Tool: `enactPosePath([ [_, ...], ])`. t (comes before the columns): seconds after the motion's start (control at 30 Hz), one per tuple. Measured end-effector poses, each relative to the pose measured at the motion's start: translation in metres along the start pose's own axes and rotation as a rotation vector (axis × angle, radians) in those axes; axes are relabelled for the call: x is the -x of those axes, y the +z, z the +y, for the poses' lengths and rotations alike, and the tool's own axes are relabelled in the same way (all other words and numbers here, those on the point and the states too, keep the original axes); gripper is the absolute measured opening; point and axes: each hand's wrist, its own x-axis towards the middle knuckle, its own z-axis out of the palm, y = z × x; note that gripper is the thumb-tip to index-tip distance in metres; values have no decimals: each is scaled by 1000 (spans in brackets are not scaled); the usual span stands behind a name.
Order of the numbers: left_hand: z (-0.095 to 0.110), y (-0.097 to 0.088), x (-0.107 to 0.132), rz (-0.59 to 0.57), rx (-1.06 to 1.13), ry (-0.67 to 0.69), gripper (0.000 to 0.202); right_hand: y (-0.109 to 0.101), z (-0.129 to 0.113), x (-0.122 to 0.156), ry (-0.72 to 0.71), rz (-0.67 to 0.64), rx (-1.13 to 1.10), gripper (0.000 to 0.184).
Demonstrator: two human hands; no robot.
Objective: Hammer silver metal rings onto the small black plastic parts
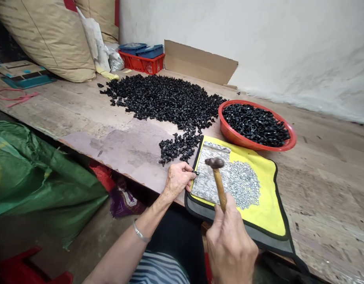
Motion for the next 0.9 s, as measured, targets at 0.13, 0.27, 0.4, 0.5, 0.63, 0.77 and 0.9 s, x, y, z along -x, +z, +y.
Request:
enactPosePath([
  [0.13, 1, 0, 1, 4, 0, 1, 13, 0, -3, 3, -8, -131, 74, 30],
  [0.27, 2, 1, 1, 9, -10, -4, 13, -5, -2, 1, 11, -156, 29, 31],
  [0.4, 2, 1, 1, 13, -14, -7, 12, 0, -6, 2, 83, -10, 73, 34],
  [0.5, 3, 1, 2, 18, -27, -3, 11, 9, -6, 6, 49, -223, 89, 31],
  [0.63, 5, 1, 2, 25, -25, -1, 11, 11, 9, 4, 250, -412, -129, 33],
  [0.77, 6, -4, 4, -13, 101, 16, 10, 10, 25, -1, 696, -531, -747, 36],
  [0.9, 11, -16, 14, -107, 353, 16, 13, 16, 31, -7, 983, -632, -1184, 44],
])
